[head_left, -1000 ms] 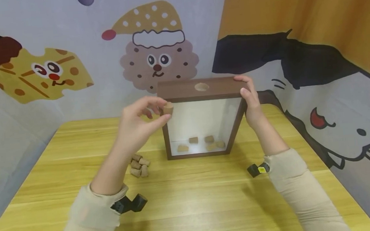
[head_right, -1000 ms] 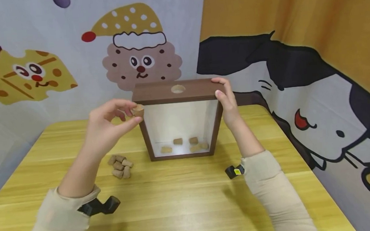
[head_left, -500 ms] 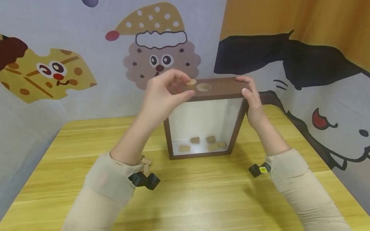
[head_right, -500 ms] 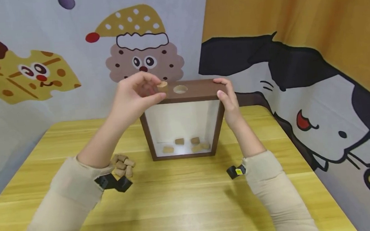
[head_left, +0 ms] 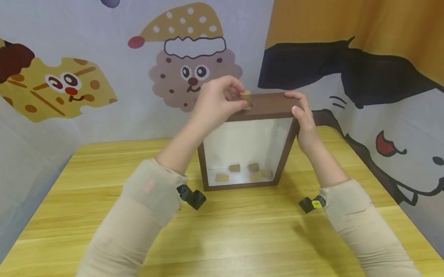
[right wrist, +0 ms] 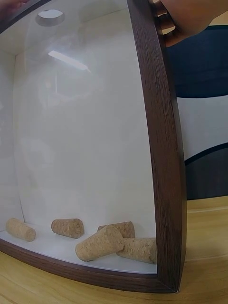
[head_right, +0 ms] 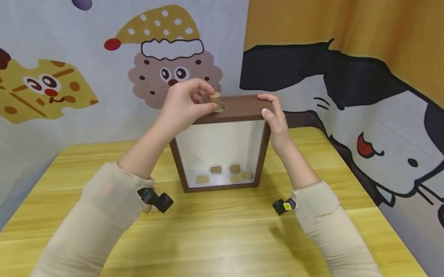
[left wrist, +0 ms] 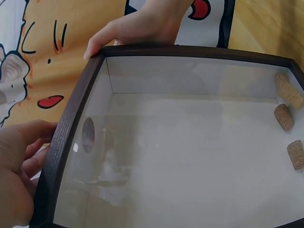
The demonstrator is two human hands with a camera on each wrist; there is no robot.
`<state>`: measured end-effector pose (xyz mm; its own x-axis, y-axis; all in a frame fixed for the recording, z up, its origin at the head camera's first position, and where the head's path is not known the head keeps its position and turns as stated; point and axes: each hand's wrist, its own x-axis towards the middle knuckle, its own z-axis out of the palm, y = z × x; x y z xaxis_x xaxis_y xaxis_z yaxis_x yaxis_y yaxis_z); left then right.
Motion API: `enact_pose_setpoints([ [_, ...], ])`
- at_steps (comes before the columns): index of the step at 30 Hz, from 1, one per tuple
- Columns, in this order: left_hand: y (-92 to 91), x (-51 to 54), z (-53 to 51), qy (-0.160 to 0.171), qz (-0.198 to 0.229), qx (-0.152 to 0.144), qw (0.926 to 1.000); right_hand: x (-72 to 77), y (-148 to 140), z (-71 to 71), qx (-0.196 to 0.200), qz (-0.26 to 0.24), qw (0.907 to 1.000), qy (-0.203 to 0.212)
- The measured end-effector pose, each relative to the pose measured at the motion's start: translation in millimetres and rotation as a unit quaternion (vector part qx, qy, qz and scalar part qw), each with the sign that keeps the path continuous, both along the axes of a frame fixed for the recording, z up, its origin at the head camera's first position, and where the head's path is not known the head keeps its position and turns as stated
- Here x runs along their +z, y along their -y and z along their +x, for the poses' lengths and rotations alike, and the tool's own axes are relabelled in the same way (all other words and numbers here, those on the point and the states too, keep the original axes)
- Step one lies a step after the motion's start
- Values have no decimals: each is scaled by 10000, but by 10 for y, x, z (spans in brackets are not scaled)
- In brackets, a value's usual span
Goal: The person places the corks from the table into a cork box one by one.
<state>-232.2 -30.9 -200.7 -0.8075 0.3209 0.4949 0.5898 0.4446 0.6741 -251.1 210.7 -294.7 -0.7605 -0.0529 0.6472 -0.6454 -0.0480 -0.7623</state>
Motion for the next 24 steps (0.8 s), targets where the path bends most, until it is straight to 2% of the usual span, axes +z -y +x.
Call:
enact_pose_setpoints([
  [7,-41,34,-41,110,-648,254,9975,1,-12,-11,-41,61,10000,4],
  [12,-47,28,-38,62,-918,248,9954,-1,-13,-7,-36,53,10000,-16],
  [16,-30,16,-18,-39,-891,226,9958,-2,-11,-5,-63,80,9999,-19],
  [19,-3,0,20,-103,-745,103,9971,-6,-10,-13,-64,97,9999,-25],
  [24,91,-76,183,-190,-77,-290,9994,-12,-12,-23,-63,71,9999,-100],
])
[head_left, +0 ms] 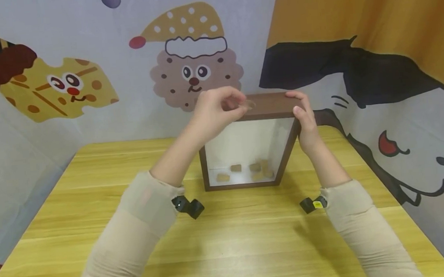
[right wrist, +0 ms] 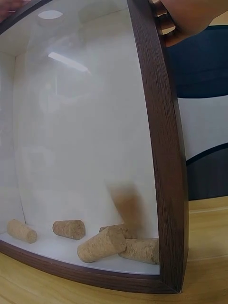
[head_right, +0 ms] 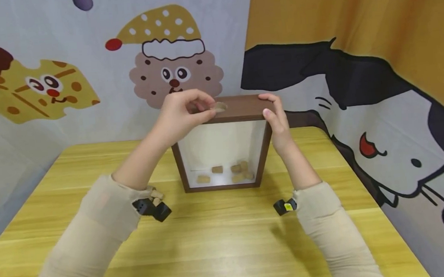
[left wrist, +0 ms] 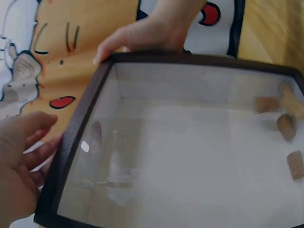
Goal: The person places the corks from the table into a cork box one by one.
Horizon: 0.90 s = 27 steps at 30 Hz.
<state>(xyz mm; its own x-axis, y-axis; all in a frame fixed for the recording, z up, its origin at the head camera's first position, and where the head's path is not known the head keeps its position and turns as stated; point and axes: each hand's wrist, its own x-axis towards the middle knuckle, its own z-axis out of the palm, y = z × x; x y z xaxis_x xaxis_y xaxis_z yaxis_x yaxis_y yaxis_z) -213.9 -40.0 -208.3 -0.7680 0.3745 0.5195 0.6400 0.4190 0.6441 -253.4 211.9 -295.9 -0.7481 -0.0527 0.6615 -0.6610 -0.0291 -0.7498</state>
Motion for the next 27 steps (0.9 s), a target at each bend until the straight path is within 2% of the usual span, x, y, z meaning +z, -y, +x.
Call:
enact_pose_setpoints([
  [5,162,-131,240,-246,606,-88,9978,6,-7,-5,-23,-30,9999,-108],
  [7,245,-206,324,-486,747,-67,9960,9,-6,-7,11,-22,9999,-139],
  [11,433,-414,445,-870,930,-62,9918,-1,-8,-6,26,60,9999,-138],
  [14,576,-592,500,-884,1013,52,9909,-9,-11,-7,13,95,9999,-113],
  [19,822,-891,572,-422,1125,458,9917,-15,-14,-5,27,95,9999,-43],
  [21,921,-1009,601,-134,1177,566,9913,-17,-12,-3,37,97,9999,-32],
  [27,1181,-1306,670,580,1042,539,9914,-10,-4,-8,16,88,9999,-102],
])
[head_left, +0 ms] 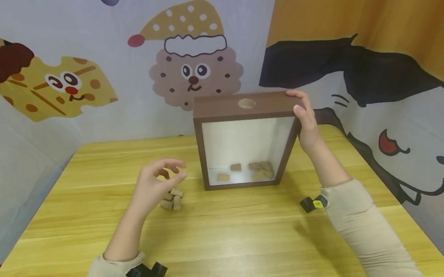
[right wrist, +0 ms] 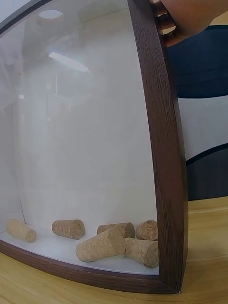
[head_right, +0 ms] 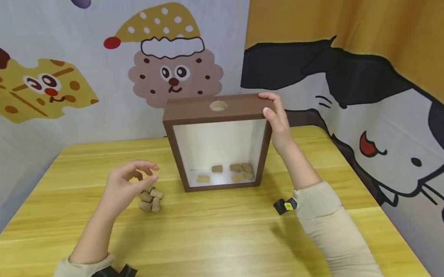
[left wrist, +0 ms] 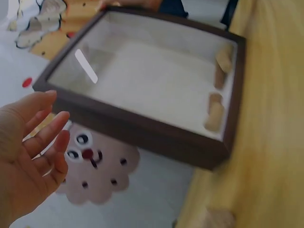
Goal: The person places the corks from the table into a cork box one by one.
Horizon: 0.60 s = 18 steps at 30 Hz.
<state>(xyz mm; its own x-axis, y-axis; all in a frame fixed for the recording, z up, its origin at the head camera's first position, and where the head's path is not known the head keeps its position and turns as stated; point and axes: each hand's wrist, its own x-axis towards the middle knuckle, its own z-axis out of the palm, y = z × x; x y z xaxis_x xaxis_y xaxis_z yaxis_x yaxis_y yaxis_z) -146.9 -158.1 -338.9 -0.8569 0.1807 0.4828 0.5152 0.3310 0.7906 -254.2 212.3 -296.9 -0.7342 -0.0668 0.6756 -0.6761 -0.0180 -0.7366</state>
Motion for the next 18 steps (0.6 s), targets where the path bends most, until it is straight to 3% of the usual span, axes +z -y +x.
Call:
enact_pose_setpoints([
  [8,284,-311,75,962,-448,-154,9942,16,-3,11,11,23,10000,27],
  [18,601,-683,12,1203,-1181,-298,9852,22,0,28,-6,70,10000,44],
])
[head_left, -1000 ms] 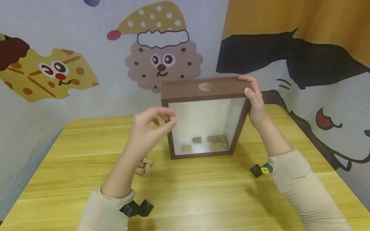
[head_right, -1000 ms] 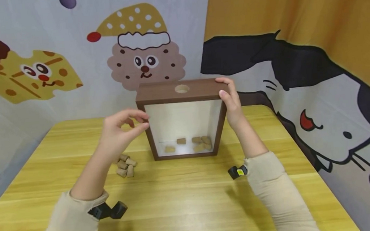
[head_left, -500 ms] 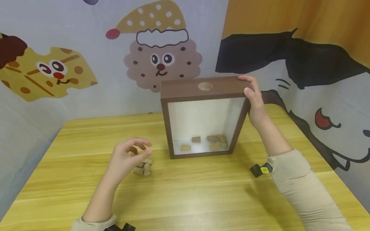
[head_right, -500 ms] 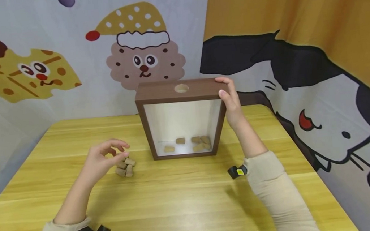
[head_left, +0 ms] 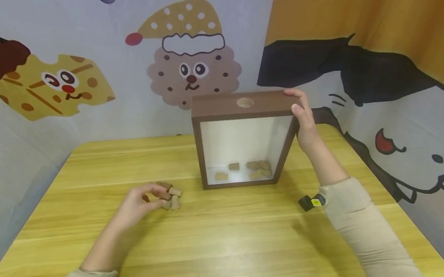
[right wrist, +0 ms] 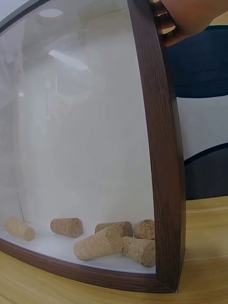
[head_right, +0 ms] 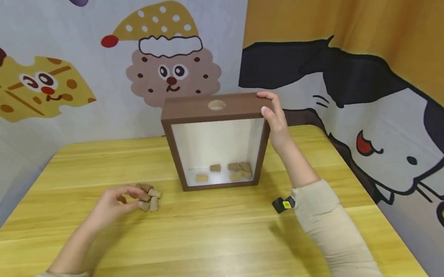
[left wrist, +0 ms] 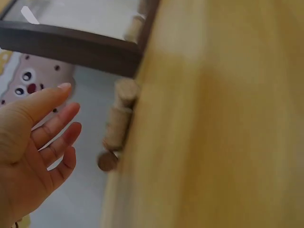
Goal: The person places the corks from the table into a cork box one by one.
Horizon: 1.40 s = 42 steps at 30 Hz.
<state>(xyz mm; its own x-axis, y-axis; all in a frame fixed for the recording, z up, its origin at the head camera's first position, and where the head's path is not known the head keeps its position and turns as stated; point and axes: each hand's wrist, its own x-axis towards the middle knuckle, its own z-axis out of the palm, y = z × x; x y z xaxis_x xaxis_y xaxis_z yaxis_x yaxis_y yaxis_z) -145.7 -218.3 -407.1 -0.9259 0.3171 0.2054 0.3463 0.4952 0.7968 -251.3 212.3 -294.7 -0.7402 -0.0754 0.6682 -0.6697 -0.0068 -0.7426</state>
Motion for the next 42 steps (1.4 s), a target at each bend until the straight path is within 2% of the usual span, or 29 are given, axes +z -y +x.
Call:
enact_pose_setpoints([
  [9,148,-201,-93,-116,-395,-382,9984,7,11,1,-22,23,10000,-45],
  [12,160,-245,-130,-248,-492,-589,9967,0,7,-9,-47,51,10000,-51],
  [16,161,-276,-157,-261,-584,-757,9951,-11,5,-20,-71,76,9999,-48],
  [23,158,-315,-166,-337,-921,-697,9927,-25,-9,-25,-79,76,9999,-75],
  [27,159,-331,-157,-395,-834,-691,9933,-30,-14,-29,-40,50,10000,-3],
  [30,158,-315,-130,-401,-597,-716,9948,-32,-15,-30,-8,-7,10000,50],
  [33,150,-257,-91,-371,-392,-667,9963,-33,-19,-29,-14,-16,10000,15],
  [39,96,-123,-36,-802,-547,-500,9940,-31,-11,-28,43,-61,10000,-45],
  [42,30,-36,-8,-873,-447,-500,9939,-29,-10,-20,27,-20,10000,-19],
])
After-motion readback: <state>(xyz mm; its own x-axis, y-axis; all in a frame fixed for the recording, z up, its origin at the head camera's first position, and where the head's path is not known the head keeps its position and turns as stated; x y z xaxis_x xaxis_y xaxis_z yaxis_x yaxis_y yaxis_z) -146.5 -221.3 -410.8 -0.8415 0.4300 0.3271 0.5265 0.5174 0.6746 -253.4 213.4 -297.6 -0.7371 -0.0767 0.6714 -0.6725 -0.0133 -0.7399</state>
